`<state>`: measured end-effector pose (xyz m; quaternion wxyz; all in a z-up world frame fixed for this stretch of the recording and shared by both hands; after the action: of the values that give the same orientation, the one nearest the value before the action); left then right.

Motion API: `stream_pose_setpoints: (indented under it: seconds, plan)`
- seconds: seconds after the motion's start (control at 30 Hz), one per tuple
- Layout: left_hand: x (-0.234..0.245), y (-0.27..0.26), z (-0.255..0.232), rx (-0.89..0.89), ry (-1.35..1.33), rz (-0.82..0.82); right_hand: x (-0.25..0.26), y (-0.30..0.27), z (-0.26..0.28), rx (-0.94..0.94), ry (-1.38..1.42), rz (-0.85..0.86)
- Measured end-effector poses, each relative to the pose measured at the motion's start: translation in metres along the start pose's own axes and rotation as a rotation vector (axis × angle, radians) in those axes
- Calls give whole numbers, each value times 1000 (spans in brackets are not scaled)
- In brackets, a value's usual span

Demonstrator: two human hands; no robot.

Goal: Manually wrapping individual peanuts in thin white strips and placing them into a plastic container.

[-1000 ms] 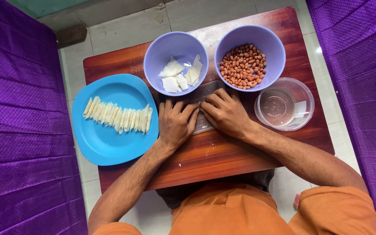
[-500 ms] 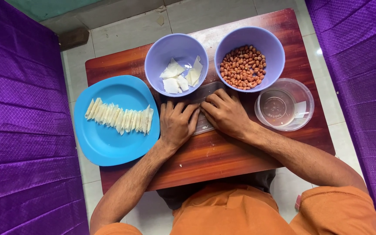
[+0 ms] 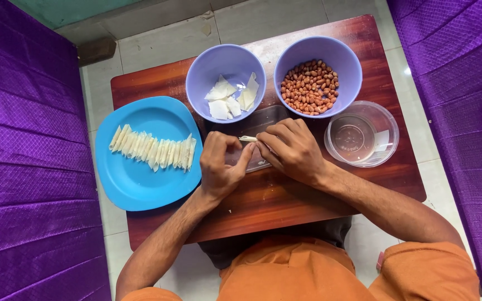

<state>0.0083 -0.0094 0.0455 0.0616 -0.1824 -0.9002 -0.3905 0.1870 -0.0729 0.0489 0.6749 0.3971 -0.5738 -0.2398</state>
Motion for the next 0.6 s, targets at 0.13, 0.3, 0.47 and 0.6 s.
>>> stream_pose_setpoints:
  seconds: [0.13,0.3,0.47,0.6]
  plan:
    - [1,7,-29,135,-138,-7,21,13,6,9,-26,-107]
    - [-13,-5,-42,437,-479,-48,41,26,8,112,-168,-267]
    - [-27,-5,-61,539,-646,-118,61,30,4,168,-252,-292]
    - [-38,0,-70,657,-736,-159,73,33,1,170,-259,-313]
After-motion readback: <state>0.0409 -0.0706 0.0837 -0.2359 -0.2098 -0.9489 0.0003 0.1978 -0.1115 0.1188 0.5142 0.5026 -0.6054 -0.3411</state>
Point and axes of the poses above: each hand's wrist, its own y-axis towards the middle knuckle, its own x-axis out of the back of the hand, z = x × y, the point moved 1 cm from there along y, towards the middle knuckle, and after that the axes turned 15 degrees about -y, right-handed, at the moved point
